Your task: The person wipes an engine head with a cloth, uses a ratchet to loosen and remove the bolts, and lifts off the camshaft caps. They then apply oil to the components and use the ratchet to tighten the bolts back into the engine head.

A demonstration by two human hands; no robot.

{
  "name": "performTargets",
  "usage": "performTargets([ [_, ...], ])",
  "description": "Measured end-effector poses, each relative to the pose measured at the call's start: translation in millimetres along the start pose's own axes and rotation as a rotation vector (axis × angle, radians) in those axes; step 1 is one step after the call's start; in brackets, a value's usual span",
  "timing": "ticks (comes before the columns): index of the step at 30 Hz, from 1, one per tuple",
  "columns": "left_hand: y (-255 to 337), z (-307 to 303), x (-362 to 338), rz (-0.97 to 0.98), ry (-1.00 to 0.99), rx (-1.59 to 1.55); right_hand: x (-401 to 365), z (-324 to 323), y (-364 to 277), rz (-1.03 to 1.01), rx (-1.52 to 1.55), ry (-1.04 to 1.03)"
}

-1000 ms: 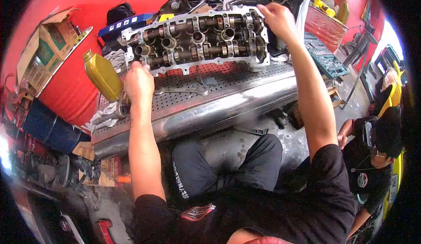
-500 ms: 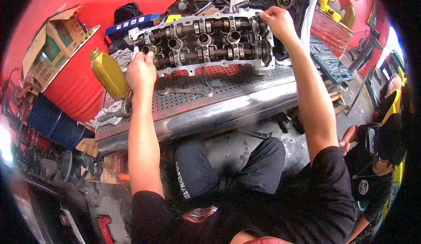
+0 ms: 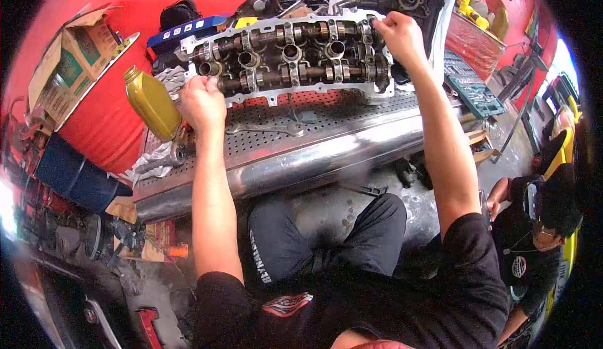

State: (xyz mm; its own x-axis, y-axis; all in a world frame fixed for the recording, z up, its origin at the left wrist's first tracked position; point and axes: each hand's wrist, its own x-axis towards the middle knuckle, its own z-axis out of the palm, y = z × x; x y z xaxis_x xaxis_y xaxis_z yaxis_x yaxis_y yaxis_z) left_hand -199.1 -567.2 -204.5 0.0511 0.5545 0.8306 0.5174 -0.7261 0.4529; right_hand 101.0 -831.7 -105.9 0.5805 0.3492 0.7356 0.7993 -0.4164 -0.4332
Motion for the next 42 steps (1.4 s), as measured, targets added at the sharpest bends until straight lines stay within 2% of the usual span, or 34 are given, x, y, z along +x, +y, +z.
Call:
performTargets([
  [1, -4, 4, -1, 0.089, 0.073, 0.004, -7, 1, 6, -0.011, 0.026, -0.038],
  [4, 4, 1, -8, -0.101, 0.051, -0.136, -28, -15, 8, 0.046, 0.168, -0.143],
  [5, 0, 5, -7, -0.047, 0.115, -0.104, -22, -17, 6, 0.076, 0.133, -0.063],
  [6, 8, 0, -5, -0.142, 0.021, -0.061, -13, -16, 3, 0.114, 0.099, 0.017],
  [8, 7, -1, -3, -0.048, 0.035, 0.025, 7, -3, 6, 0.004, 0.178, 0.055],
  [10, 4, 3, -3, 0.021, 0.035, -0.004, 15, 7, 7, -0.036, 0.133, -0.01],
  [12, 0, 6, -7, 0.125, 0.094, -0.051, 1, 4, 2, -0.005, 0.108, 0.024],
  [14, 0, 1, -12, 0.043, 0.071, -0.101, -23, 0, -1, 0.015, 0.078, 0.025],
  [16, 10, -4, -10, -0.004, 0.121, -0.118, -34, -13, -1, 0.089, 0.151, -0.096],
  [17, 12, -4, -7, -0.072, 0.106, -0.144, -24, -11, 2, 0.081, 0.148, 0.019],
  [18, 7, -3, -5, -0.027, 0.099, -0.12, -17, -3, 8, 0.092, 0.146, 0.126],
  [19, 3, -3, -3, 0.0, 0.067, -0.067, -5, 4, 12, 0.093, 0.217, 0.136],
  [23, -4, 1, 0, 0.183, 0.083, 0.013, -6, 2, 4, 0.109, 0.177, 0.002],
  [26, -2, 1, -3, 0.115, 0.078, -0.196, -27, -15, 7, 0.105, 0.248, -0.097],
  [28, -4, 2, -2, 0.008, 0.057, -0.141, -8, -12, 9, 0.172, 0.298, 0.044],
  [29, -1, -1, -1, -0.031, 0.042, -0.087, 5, -12, 7, 0.183, 0.284, 0.044],
  [31, 1, -3, 0, -0.081, -0.01, -0.027, 23, -5, 4, 0.04, 0.079, -0.011],
  [32, 1, -3, 0, -0.031, -0.002, -0.014, 25, 1, 4, -0.033, 0.021, -0.012],
  [37, -3, 5, -2, 0.117, 0.085, -0.06, 0, 4, 1, 0.025, 0.083, 0.051],
  [41, 6, -5, -4, -0.018, 0.043, -0.164, -31, -15, 3, 0.036, 0.094, -0.094],
  [42, 8, -7, -1, -0.048, 0.034, -0.114, -22, -13, 1, 0.026, 0.1, -0.04],
])
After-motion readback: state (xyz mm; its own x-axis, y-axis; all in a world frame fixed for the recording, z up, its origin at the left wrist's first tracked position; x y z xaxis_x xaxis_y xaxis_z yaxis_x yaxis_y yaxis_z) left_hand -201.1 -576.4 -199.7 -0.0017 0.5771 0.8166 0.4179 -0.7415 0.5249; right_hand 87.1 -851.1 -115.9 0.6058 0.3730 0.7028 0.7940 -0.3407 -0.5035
